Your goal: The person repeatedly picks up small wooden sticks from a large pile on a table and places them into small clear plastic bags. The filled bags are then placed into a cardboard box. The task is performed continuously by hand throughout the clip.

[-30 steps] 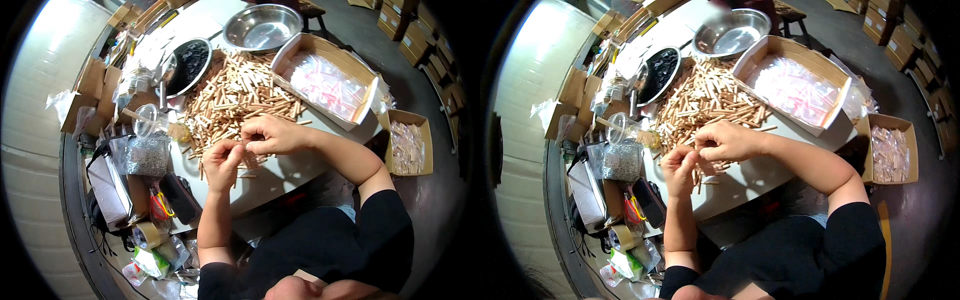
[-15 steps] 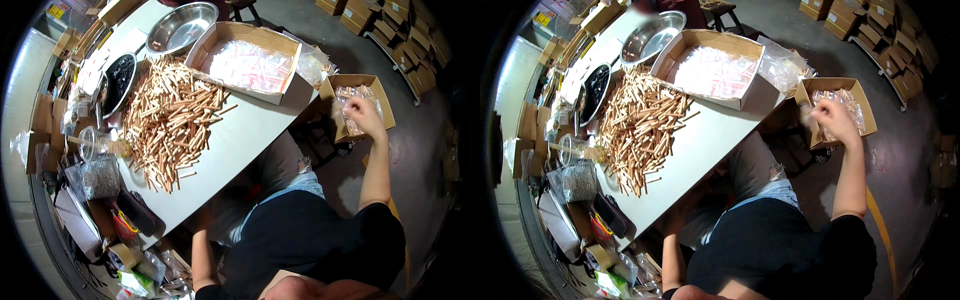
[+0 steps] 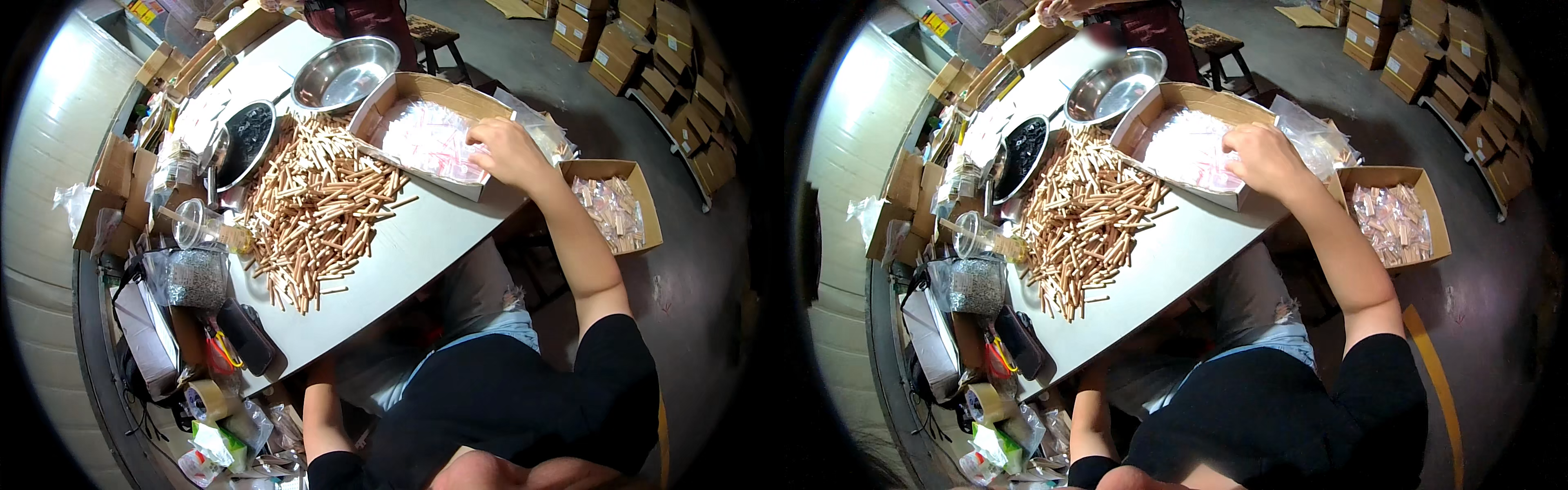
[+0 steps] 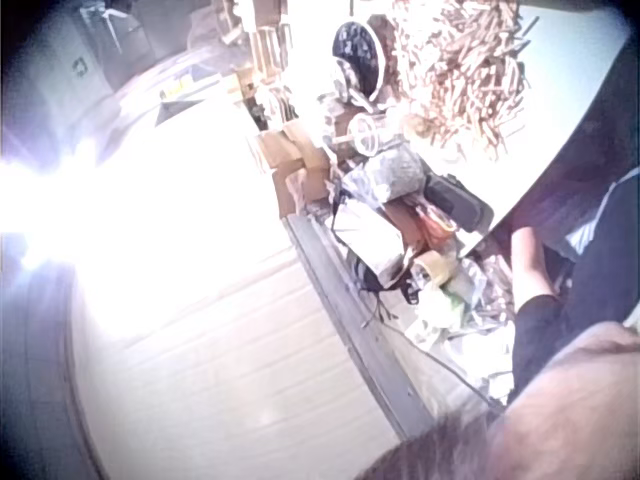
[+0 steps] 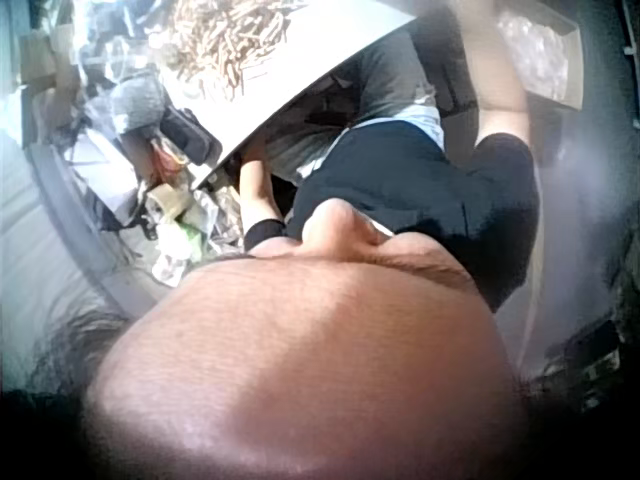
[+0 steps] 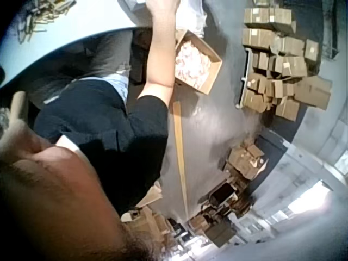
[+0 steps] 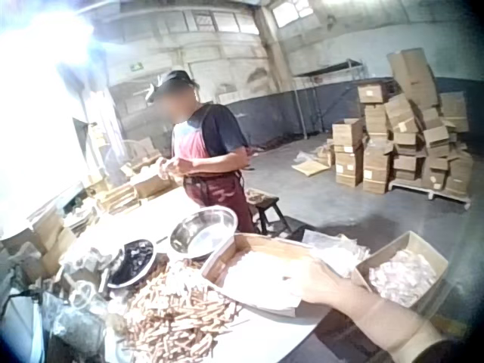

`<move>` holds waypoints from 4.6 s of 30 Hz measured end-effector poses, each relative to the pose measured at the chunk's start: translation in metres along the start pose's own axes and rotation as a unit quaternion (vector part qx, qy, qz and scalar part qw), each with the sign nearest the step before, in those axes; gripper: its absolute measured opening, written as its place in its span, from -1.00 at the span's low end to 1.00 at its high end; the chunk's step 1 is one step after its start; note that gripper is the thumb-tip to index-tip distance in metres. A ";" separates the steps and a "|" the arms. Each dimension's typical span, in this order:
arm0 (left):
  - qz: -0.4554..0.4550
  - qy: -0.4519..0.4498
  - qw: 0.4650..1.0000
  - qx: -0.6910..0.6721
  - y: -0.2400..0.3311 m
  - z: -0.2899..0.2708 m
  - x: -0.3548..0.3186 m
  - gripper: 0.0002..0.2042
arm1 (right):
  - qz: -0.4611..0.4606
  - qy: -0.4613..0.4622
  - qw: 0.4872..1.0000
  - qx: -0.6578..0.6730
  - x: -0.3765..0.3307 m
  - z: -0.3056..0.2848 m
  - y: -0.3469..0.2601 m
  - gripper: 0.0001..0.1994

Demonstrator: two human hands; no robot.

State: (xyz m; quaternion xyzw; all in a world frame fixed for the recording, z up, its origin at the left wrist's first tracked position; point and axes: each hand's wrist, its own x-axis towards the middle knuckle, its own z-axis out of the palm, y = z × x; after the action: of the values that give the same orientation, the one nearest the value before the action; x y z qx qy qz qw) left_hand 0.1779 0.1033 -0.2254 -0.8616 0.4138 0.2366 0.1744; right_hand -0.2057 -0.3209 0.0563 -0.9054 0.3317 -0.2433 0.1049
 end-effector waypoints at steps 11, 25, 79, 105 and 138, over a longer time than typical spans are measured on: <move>-0.019 -0.006 1.000 -0.015 -0.007 -0.005 -0.007 -0.57 | 0.045 -0.258 0.963 0.063 0.060 0.014 -0.007 -0.79; -0.012 -0.016 0.999 -0.034 -0.002 -0.006 -0.001 -0.55 | 0.050 -0.252 0.962 0.094 0.055 0.007 -0.008 -0.80; 0.232 0.054 0.549 -0.801 0.130 -0.153 -0.177 -0.95 | -0.124 -0.124 0.973 0.148 -0.051 0.095 -0.144 -0.41; 0.296 -0.112 0.577 -0.753 0.149 -0.137 -0.161 -0.75 | -0.173 -0.165 0.945 0.222 -0.033 0.097 -0.159 -0.79; 0.276 -0.260 0.512 -0.771 0.183 -0.132 -0.134 -0.76 | -0.194 -0.210 0.938 0.198 -0.018 0.096 -0.166 -0.73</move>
State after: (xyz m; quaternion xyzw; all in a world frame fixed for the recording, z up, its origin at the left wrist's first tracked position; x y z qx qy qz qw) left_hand -0.0064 0.0126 -0.0613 -0.3999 0.2214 0.7125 -0.5323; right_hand -0.0774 -0.1806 0.0260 -0.9436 0.0650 -0.1238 0.3001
